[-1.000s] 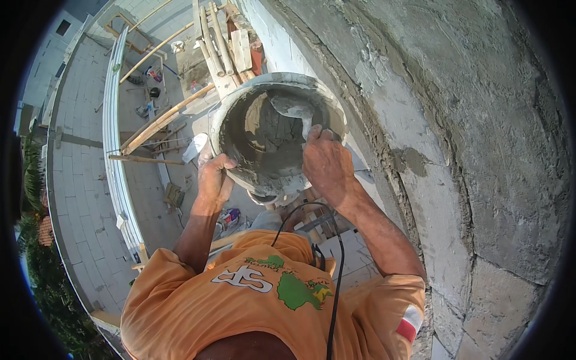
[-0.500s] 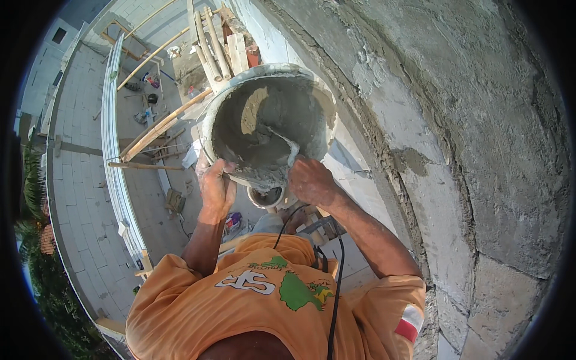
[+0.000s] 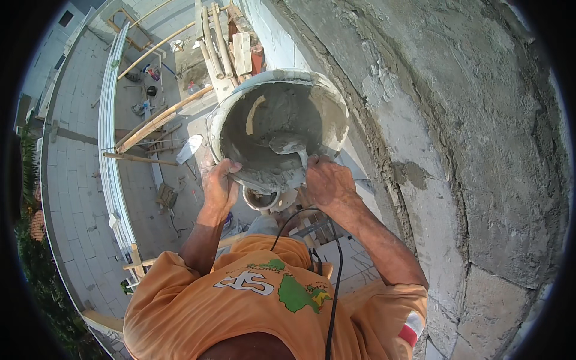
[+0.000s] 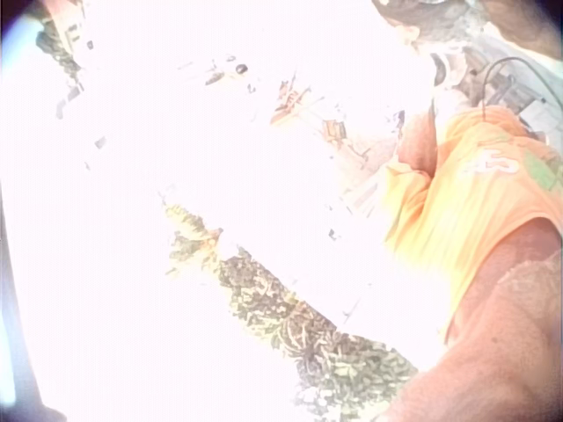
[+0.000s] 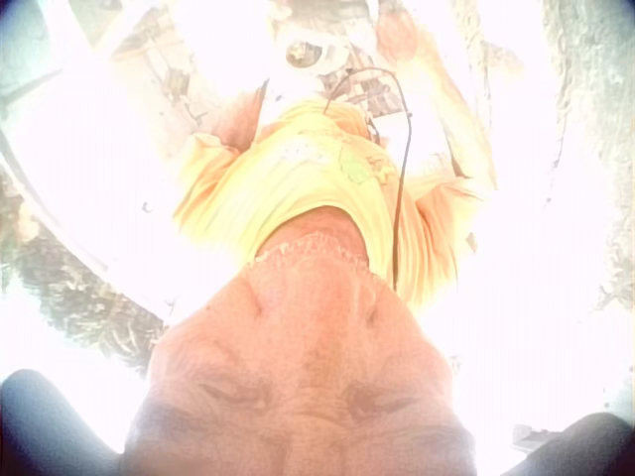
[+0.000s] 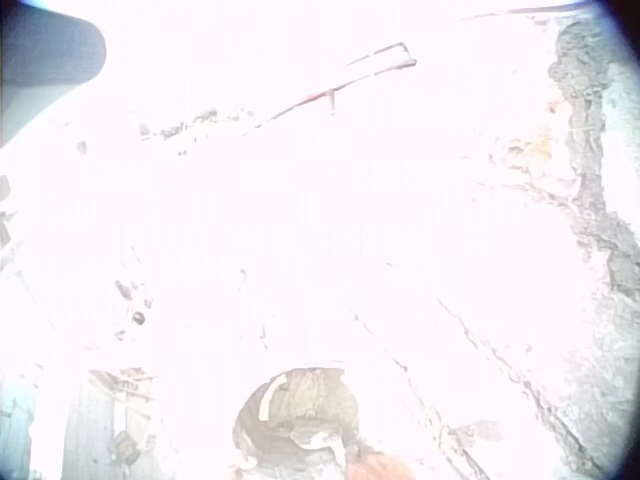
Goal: The person applies mortar from a bucket onto the top edge of a concrete block wall using a trowel and then lifts and positions a concrete block onto the mortar bed.
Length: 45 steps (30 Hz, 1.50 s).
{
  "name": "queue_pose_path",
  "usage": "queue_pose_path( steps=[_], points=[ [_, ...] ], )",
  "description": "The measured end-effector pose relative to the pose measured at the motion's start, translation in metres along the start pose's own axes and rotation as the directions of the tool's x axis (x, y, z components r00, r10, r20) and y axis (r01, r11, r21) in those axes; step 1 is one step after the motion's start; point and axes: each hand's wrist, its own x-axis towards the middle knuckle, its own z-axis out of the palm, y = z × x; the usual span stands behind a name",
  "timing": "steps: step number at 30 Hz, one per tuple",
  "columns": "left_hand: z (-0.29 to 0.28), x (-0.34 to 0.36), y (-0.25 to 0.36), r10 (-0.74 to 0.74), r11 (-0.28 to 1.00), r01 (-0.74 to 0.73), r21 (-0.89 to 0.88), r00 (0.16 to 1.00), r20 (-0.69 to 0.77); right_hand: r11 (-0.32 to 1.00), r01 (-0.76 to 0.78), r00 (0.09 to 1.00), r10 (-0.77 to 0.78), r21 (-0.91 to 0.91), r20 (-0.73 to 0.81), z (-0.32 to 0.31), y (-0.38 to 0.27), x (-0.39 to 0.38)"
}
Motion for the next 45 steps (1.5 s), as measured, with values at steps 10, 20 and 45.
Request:
queue_pose_path(
  steps=[10, 20, 45],
  points=[
    [0.044, -0.026, 0.029, 0.488, 0.509, -0.583, 0.634, 0.802, 0.345, 0.807, -0.079, 0.923, -0.162, -0.586, -0.349, 0.003, 0.016, 0.018],
    [0.020, -0.029, 0.025, 0.440, 0.545, -0.600, 0.586, 0.799, 0.409, 0.974, 0.095, 0.935, -0.158, -0.204, -0.317, 0.012, 0.007, 0.009],
    [0.054, -0.058, -0.037, -0.384, 0.909, 0.403, -0.101, 0.908, 0.166, 0.808, -0.300, 0.835, 0.479, 0.507, -0.269, 0.015, 0.039, -0.213]
  ],
)
